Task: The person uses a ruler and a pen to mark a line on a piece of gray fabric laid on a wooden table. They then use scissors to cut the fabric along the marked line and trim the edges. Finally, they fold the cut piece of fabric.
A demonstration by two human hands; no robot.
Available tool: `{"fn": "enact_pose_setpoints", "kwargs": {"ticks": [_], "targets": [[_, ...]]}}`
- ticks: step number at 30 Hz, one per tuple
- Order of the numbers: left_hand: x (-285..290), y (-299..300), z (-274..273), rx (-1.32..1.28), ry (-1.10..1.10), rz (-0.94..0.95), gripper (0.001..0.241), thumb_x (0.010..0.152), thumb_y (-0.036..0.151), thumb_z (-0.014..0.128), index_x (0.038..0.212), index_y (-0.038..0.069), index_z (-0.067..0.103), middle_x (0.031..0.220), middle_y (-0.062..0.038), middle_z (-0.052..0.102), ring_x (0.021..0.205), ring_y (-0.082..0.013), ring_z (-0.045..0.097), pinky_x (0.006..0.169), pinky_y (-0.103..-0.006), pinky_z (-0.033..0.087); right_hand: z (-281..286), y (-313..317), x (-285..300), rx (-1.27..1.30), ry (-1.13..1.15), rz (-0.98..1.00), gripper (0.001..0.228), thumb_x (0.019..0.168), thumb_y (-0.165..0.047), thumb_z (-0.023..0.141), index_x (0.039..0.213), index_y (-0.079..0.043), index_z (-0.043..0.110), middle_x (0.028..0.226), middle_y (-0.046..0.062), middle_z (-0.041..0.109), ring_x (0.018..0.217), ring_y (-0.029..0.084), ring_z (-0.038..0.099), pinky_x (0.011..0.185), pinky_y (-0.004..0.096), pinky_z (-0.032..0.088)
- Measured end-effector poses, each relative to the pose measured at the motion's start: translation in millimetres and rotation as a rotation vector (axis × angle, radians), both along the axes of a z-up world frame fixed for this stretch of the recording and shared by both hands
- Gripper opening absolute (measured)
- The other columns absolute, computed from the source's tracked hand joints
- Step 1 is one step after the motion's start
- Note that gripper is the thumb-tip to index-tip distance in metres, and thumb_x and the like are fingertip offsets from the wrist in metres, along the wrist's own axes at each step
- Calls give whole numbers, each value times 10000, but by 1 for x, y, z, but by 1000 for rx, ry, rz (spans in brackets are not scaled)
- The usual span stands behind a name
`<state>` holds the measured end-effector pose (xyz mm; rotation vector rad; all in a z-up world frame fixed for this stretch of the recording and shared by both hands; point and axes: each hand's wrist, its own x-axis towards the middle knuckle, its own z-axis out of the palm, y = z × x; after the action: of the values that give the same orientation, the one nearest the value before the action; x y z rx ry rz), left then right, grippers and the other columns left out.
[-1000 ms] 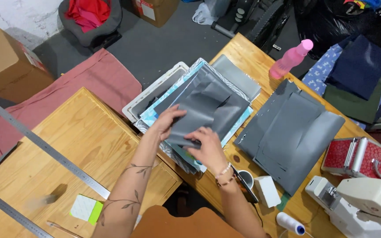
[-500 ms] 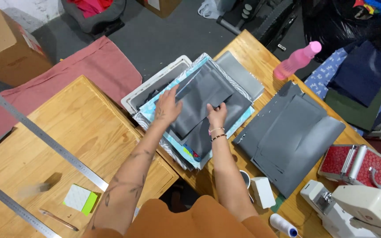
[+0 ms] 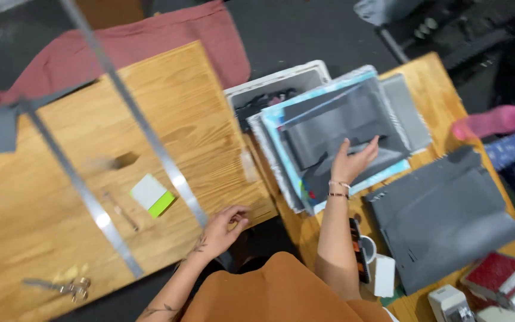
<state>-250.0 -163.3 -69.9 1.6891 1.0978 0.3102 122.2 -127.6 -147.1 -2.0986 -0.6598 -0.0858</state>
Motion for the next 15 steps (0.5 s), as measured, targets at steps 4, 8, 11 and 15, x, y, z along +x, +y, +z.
{"fn": "enact_pose_setpoints", "kwargs": {"ticks": [4, 8, 11, 15], "targets": [[-65, -16, 3, -47, 55, 176, 248, 920, 189, 654, 1159, 184, 719, 972, -120, 727, 952, -315, 746, 831, -422, 617, 34, 4, -100, 98, -150, 317, 529, 852, -17, 737, 1339, -7, 531, 1251, 202, 499, 1257, 420, 483, 1093, 487, 368], [-125, -17, -4, 29, 203, 239, 239, 933, 196, 631, 1159, 197, 707, 1000, -100, 730, 969, -303, 739, 814, -431, 610, 38, 0, -217, 94, 41, 707, 273, 882, -31, 708, 1144, -81, 647, 1030, 115, 615, 987, 310, 626, 845, 362, 540], [-170, -20, -2, 40, 270, 282, 243, 944, 194, 615, 1171, 196, 702, 1023, -78, 730, 983, -279, 738, 818, -409, 602, 22, -8, -294, -17, 138, 943, 208, 881, -23, 686, 1062, -126, 690, 972, 68, 665, 931, 260, 668, 784, 332, 578], [-246, -32, -6, 45, 412, 375, 247, 917, 211, 645, 1156, 225, 706, 1036, -49, 725, 1012, -281, 721, 862, -436, 588, 11, -21, -390, -185, 151, 1171, 169, 873, -111, 701, 996, -226, 715, 913, -9, 701, 862, 210, 709, 769, 335, 595]]}}
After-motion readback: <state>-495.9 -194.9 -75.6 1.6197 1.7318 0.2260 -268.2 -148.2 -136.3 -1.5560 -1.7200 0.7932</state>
